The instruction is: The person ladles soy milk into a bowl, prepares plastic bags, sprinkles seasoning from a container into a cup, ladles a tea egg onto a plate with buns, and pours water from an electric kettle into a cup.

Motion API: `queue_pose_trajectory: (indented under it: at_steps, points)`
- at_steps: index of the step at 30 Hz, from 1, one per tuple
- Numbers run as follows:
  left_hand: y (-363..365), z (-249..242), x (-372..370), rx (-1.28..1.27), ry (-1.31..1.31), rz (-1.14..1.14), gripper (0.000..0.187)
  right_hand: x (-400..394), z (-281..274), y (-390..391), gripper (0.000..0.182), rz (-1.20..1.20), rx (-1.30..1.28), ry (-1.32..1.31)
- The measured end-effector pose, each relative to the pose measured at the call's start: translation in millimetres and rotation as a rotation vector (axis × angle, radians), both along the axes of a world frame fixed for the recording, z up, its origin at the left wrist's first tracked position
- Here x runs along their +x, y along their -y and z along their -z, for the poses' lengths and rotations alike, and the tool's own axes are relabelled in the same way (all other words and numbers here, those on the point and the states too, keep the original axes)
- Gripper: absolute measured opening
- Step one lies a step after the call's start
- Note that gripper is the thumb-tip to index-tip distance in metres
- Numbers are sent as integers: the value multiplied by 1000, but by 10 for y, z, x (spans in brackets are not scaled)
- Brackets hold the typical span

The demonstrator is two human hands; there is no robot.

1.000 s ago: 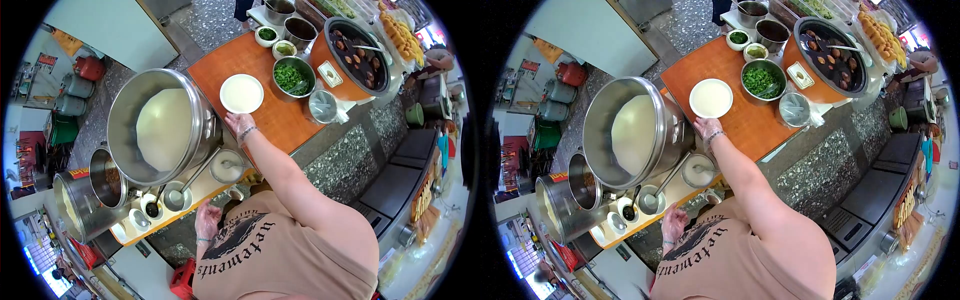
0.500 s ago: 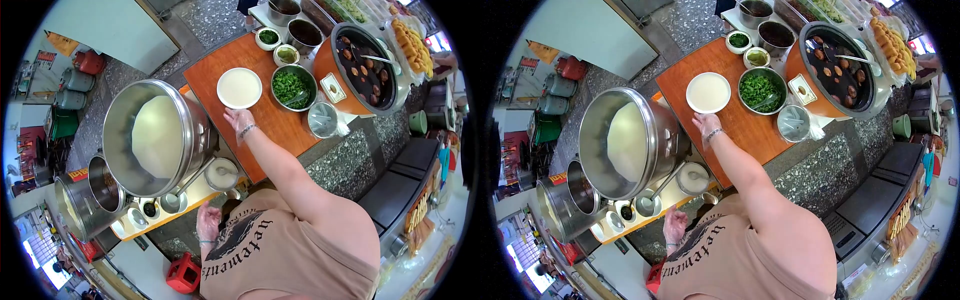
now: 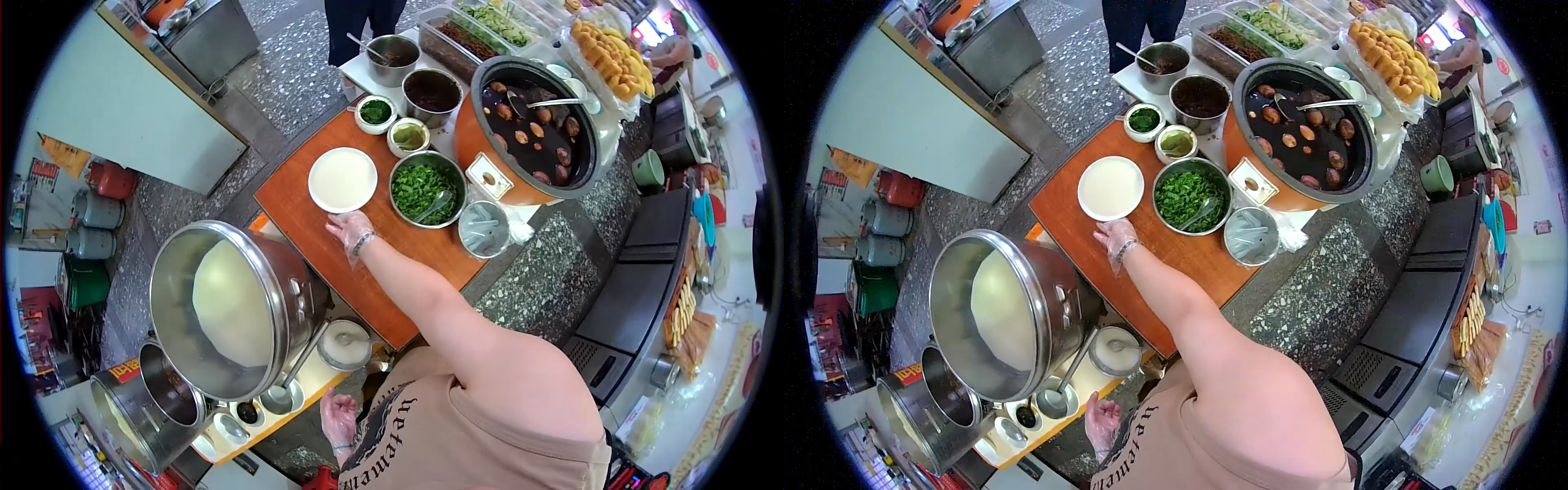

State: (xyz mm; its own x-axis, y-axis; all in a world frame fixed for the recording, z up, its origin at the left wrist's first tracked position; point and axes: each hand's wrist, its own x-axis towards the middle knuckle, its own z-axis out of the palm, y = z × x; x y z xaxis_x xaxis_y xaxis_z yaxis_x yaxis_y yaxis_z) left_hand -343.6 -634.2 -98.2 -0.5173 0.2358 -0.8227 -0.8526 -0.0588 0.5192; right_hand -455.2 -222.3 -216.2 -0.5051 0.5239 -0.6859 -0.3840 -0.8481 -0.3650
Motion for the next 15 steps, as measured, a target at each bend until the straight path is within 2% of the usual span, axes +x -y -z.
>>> queue_pose_trajectory:
  at_steps: [5, 7, 8, 9, 11, 15]
  points:
    - [40, 21, -3, -14, -21, 23, 37, 35, 10, -65, 60, -90, 14, 27]
    - [42, 14, -14, -16, -25, 46, 37, 48, 166, -51, 55, -118, 48, 50]
    - [29, 19, -33, -4, -29, 57, 37, 70, 256, -35, 53, -173, -6, 151]
    - [42, 9, -47, 0, -21, 54, 37, 167, 137, 31, 53, -157, 2, 150]
    - [80, -5, -92, 17, -16, 76, 38, 430, -207, 200, 52, -293, 71, 372]
    - [99, 12, -289, 110, -66, 191, 38, 967, -489, 549, 53, -150, 287, 256]
